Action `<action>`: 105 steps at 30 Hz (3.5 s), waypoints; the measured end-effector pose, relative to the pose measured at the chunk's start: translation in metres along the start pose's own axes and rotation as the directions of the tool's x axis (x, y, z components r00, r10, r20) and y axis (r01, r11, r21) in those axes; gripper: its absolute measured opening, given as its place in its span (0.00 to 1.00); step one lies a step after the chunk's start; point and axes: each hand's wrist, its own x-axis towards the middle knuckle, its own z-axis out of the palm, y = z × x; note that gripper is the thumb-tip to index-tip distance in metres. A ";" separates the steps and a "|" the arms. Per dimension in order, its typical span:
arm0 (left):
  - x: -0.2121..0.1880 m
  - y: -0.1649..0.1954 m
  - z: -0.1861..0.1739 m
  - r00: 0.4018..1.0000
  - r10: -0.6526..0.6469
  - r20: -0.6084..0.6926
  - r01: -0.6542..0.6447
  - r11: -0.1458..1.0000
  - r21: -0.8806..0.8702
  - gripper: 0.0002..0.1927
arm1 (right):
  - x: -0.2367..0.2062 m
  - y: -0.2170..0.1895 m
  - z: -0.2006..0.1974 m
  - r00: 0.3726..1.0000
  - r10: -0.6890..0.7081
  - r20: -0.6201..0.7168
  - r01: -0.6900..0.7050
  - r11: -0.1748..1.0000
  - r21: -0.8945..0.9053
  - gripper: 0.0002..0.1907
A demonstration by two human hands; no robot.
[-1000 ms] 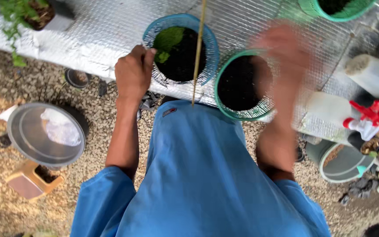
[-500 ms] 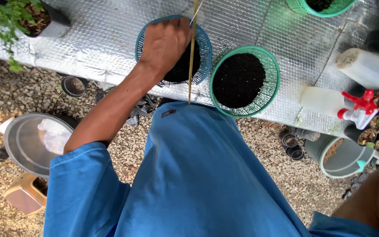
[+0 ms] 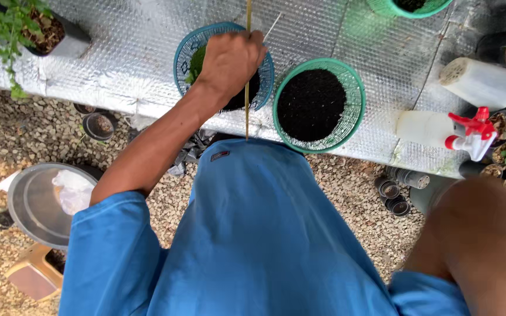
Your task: The person uses a wooden stick and a small tool to transfer small green seedlings from a blue basket into a green basket filled with soil. The person repeatedly pokes the soil, lifts seedlings, and places them into the soil in the green basket.
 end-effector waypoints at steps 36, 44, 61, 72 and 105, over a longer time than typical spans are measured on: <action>-0.109 -0.037 -0.036 0.683 -0.730 -0.029 0.474 0.474 -0.742 0.09 | -0.120 0.141 0.216 0.472 0.652 0.593 -0.185 0.731 -0.657 0.21; -0.122 -0.001 -0.019 0.580 -0.806 -0.122 0.479 0.459 -0.748 0.06 | -0.132 0.154 0.165 0.534 0.698 0.477 -0.790 0.613 -0.013 0.09; -0.117 0.015 0.009 0.522 -0.840 -0.148 0.495 0.440 -0.749 0.08 | -0.174 0.173 0.164 0.644 0.666 0.376 -0.765 0.569 0.302 0.04; -0.119 0.025 0.022 0.503 -0.853 -0.135 0.454 0.394 -0.799 0.11 | -0.188 0.176 0.170 0.637 0.673 0.376 -0.771 0.557 0.309 0.04; -0.098 0.024 -0.027 0.660 -0.728 -0.186 0.500 0.611 -0.614 0.10 | -0.138 0.141 0.139 0.823 0.493 0.280 -0.563 0.652 0.508 0.17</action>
